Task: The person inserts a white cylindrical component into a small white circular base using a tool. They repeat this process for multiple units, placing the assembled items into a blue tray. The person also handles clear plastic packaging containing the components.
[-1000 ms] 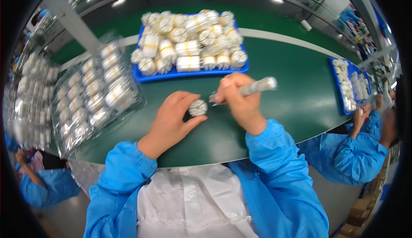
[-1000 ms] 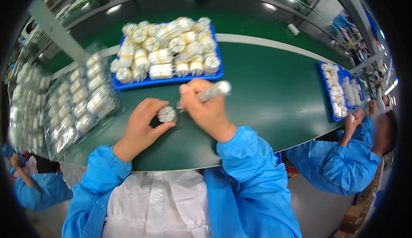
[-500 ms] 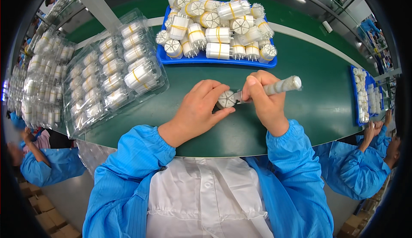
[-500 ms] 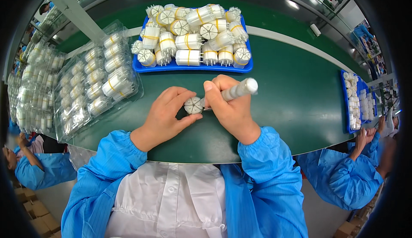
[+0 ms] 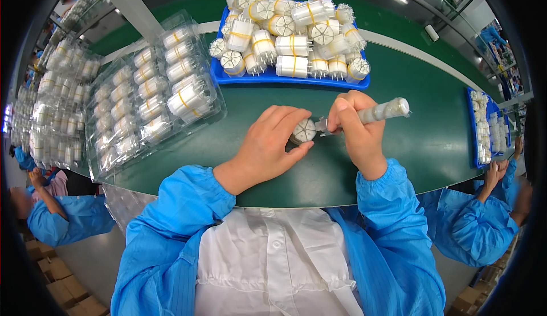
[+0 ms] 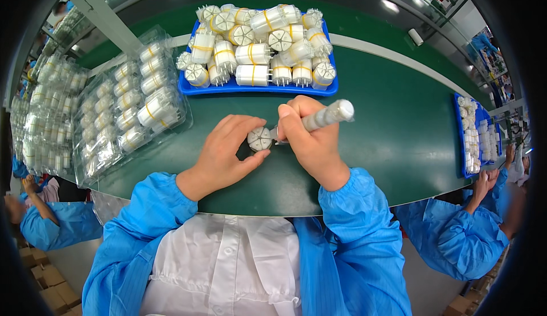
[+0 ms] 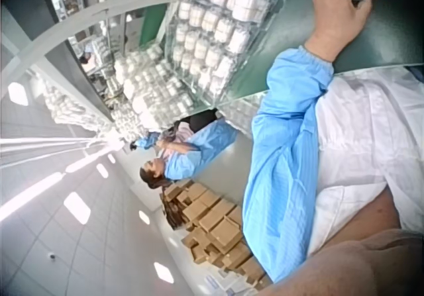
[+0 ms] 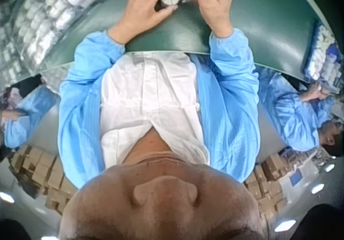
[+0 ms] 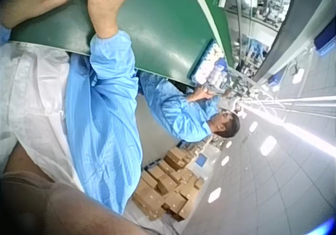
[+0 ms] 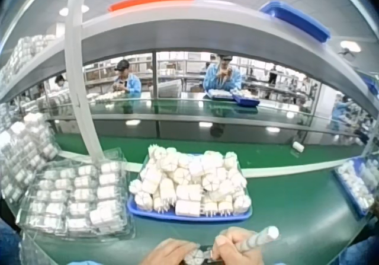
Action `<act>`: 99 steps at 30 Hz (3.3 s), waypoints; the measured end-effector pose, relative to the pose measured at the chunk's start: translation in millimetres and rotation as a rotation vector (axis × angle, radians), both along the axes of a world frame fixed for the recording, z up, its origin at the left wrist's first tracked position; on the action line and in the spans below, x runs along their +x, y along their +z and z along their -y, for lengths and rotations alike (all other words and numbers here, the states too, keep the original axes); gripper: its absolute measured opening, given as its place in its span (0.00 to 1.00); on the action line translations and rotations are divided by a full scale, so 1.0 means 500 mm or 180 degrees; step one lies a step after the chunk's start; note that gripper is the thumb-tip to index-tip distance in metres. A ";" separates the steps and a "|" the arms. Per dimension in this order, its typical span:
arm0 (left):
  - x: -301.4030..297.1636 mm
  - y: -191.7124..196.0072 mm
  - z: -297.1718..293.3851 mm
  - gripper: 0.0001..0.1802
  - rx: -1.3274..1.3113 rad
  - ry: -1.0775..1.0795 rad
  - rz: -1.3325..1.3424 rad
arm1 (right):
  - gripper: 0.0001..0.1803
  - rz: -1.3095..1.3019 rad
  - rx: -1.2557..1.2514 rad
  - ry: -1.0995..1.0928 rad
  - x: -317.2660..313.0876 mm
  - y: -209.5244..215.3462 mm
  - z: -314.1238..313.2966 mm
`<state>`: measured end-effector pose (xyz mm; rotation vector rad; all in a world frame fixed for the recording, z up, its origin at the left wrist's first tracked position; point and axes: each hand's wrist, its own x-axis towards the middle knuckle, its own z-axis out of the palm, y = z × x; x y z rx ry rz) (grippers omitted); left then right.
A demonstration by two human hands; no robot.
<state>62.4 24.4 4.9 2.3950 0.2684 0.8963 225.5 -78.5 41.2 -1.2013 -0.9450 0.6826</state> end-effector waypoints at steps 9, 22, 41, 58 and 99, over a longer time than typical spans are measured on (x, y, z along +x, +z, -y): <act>0.003 0.014 0.010 0.28 -0.0161 -0.0017 -0.0130 | 0.18 0.0652 -0.0065 0.0101 0.002 -0.026 -0.005; 0.003 0.002 0.011 0.29 -0.0693 -0.0149 -0.0213 | 0.17 0.0415 -0.0043 0.0165 0.010 -0.019 -0.004; 0.006 0.004 0.013 0.33 -0.0446 -0.0080 -0.0163 | 0.17 0.0468 0.0010 0.0222 0.008 -0.022 -0.005; -0.003 -0.008 0.015 0.32 -0.1087 -0.0259 -0.0545 | 0.17 0.0772 0.0052 0.0238 0.012 -0.032 -0.003; -0.243 0.132 -0.135 0.19 0.1039 0.1902 -0.0372 | 0.18 0.0770 -0.0236 0.0023 -0.003 -0.036 -0.010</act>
